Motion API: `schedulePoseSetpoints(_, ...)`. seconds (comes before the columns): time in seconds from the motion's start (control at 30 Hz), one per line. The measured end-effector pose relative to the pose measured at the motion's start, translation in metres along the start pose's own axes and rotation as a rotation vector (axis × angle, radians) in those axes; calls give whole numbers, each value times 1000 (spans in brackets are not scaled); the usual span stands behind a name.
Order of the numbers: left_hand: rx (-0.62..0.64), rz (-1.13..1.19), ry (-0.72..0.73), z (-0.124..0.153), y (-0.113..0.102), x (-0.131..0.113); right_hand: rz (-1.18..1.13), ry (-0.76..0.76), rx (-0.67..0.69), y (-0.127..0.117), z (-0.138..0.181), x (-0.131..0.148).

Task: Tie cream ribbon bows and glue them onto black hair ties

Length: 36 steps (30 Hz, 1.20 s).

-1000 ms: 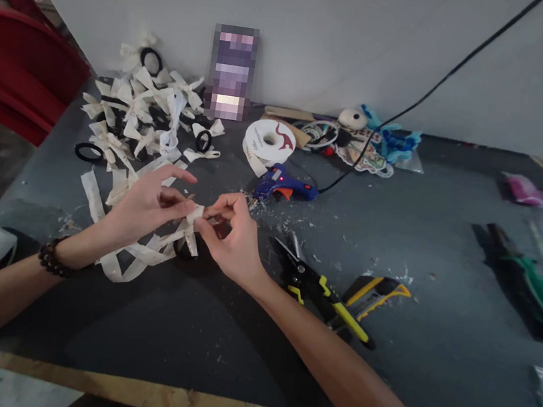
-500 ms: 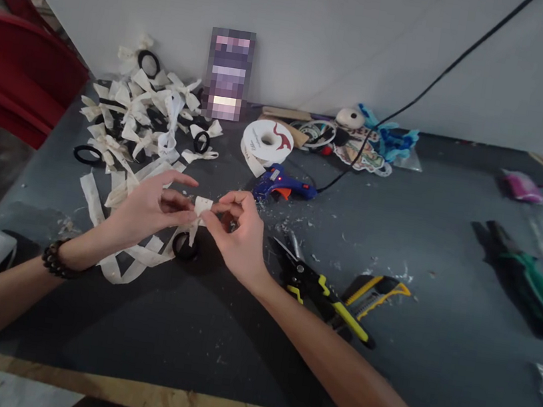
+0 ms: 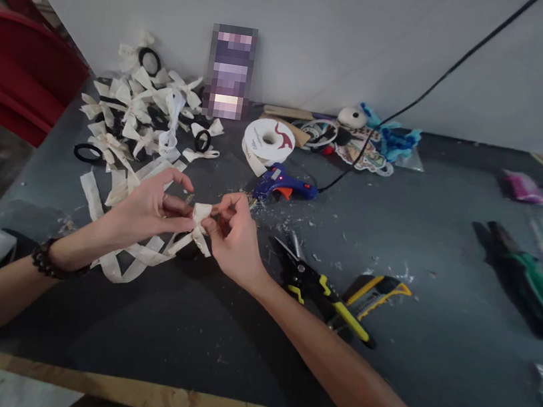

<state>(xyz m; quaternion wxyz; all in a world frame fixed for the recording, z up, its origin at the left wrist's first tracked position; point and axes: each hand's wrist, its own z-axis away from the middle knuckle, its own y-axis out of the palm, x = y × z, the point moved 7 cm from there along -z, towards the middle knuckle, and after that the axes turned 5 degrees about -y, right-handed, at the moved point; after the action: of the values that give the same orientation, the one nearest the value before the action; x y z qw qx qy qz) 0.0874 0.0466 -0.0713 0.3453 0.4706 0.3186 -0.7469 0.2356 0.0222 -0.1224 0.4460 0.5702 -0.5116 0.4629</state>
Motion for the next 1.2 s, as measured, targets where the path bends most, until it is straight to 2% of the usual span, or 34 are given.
schedulePoseSetpoints(0.03,19,42,-43,-2,-2,3,-9,-1,11,1,0,0)
schedulePoseSetpoints(0.1,-35,-19,-40,-5,-7,4,-18,-11,8,1,1,-1)
schedulePoseSetpoints(0.23,-258,-369,166,3,-11,-15,51,-35,-67,-5,1,-2)
schedulePoseSetpoints(0.3,-218,-341,175,5,-7,-16,94,-34,-81,-6,2,-2)
schedulePoseSetpoints(0.4,-113,-143,103,3,-6,-9,113,-44,-93,-7,4,1)
schedulePoseSetpoints(0.47,-73,-95,46,-1,-7,-2,116,-49,-112,-8,5,3)
schedulePoseSetpoints(0.6,-95,-123,22,-9,-9,8,212,-53,-92,-6,4,6)
schedulePoseSetpoints(0.67,-121,-57,22,-12,-10,13,246,-67,-76,-5,4,8)
schedulePoseSetpoints(0.77,-86,59,-30,-16,-6,22,153,-63,-55,-2,3,10)
schedulePoseSetpoints(0.87,-94,-58,22,-14,-6,16,50,-19,-36,-1,1,8)
schedulePoseSetpoints(0.97,-177,-272,141,-7,-9,2,81,42,-53,-4,1,6)
schedulePoseSetpoints(1.03,-178,-344,166,-5,-9,-3,102,64,-55,-6,0,5)
schedulePoseSetpoints(1.13,-89,-315,154,-7,-5,-1,-19,77,-30,-4,-3,2)
schedulePoseSetpoints(1.2,26,-213,123,-10,1,3,-169,124,-1,-1,-3,-3)
